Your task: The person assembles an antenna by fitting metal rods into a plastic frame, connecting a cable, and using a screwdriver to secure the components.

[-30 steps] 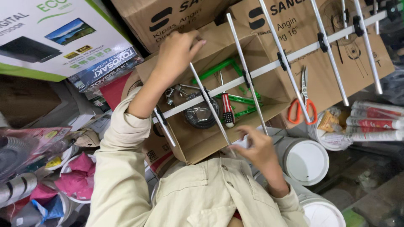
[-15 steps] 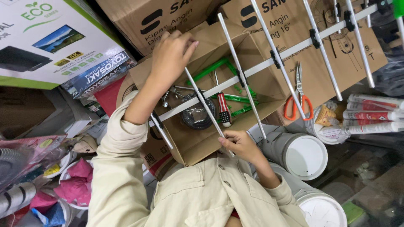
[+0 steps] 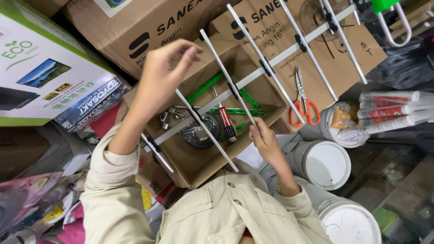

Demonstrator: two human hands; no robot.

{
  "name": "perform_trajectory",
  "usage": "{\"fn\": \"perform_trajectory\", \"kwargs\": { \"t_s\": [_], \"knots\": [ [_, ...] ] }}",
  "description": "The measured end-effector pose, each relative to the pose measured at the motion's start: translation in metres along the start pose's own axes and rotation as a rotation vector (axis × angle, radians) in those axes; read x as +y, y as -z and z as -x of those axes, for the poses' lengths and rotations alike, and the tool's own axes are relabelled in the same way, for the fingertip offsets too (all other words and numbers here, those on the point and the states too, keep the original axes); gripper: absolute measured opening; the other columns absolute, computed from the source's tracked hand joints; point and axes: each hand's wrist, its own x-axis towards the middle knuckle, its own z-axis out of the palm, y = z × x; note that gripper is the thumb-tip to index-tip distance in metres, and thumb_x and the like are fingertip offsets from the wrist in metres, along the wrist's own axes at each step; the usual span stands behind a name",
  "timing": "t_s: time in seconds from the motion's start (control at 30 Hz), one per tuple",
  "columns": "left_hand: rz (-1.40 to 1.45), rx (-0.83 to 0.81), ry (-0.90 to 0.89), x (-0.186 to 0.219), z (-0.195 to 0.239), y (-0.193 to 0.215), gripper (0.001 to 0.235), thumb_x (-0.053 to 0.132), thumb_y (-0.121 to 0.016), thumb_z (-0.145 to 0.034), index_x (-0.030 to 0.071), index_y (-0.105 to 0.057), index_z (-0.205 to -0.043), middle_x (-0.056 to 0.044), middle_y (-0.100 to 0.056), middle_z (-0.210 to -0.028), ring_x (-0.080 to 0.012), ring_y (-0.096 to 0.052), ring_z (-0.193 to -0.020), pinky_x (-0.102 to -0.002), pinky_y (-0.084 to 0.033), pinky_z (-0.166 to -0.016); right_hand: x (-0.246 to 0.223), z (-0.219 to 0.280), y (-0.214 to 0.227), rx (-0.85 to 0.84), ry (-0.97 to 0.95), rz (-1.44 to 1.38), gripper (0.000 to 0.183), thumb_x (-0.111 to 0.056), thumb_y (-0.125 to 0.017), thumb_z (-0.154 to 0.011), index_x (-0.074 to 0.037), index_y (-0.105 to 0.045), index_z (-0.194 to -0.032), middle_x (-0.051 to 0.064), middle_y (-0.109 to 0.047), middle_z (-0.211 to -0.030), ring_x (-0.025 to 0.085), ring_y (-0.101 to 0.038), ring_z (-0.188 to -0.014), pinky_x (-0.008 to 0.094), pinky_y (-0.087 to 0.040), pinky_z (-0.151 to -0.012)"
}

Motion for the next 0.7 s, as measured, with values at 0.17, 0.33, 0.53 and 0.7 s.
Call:
{"fn": "perform_trajectory", "kwargs": {
  "t_s": [0.17,0.33,0.53,0.7],
  "knots": [
    [0.171,-0.058,0.050,0.061,-0.004,0.024,0.022,0.016,-0.055,-0.117,-0.001,-0.069,-0.119,-0.005,-0.074,-0.097,-0.0051,-0.069,-0.089,-0.022,-0.057,-0.081,0.014,-0.001,0.009,-0.139,-0.005,-0.347,0.028,-0.029,-0.047,-0.110,-0.006,-0.059,-0.122,-0.008,-0.038,-0.063,0.004,-0.035,-0.052,0.022,-0.028,-0.047],
    [0.030,-0.082,0.089,0.065,0.006,0.004,0.024,0.019,-0.057,-0.113,0.001,-0.071,-0.121,-0.008,-0.077,-0.094,-0.0116,-0.070,-0.084,-0.026,-0.056,-0.075,-0.001,0.008,0.025,-0.120,-0.033,-0.275,0.031,-0.027,-0.049,-0.109,-0.005,-0.062,-0.127,-0.008,-0.037,-0.062,0.003,-0.034,-0.053,0.021,-0.027,-0.047],
    [-0.678,-0.221,-0.162,-0.023,0.040,-0.076,0.071,0.052,-0.060,-0.093,-0.013,-0.064,-0.120,-0.023,-0.069,-0.084,-0.0380,-0.070,-0.073,-0.047,-0.055,-0.058,-0.009,0.005,0.032,-0.102,-0.067,-0.187,0.031,-0.025,-0.052,-0.107,-0.005,-0.063,-0.127,-0.007,-0.036,-0.061,0.003,-0.032,-0.053,0.023,-0.026,-0.047],
    [-0.642,-0.413,-0.016,-0.051,0.060,-0.094,0.038,0.040,-0.054,-0.106,0.009,-0.067,-0.089,-0.015,-0.066,-0.063,-0.0376,-0.067,-0.059,-0.049,-0.051,-0.052,-0.007,0.004,0.030,-0.080,-0.005,-0.080,0.029,-0.024,-0.054,-0.107,-0.006,-0.065,-0.127,-0.007,-0.035,-0.064,0.004,-0.032,-0.057,0.023,-0.027,-0.050]
  ]
}}
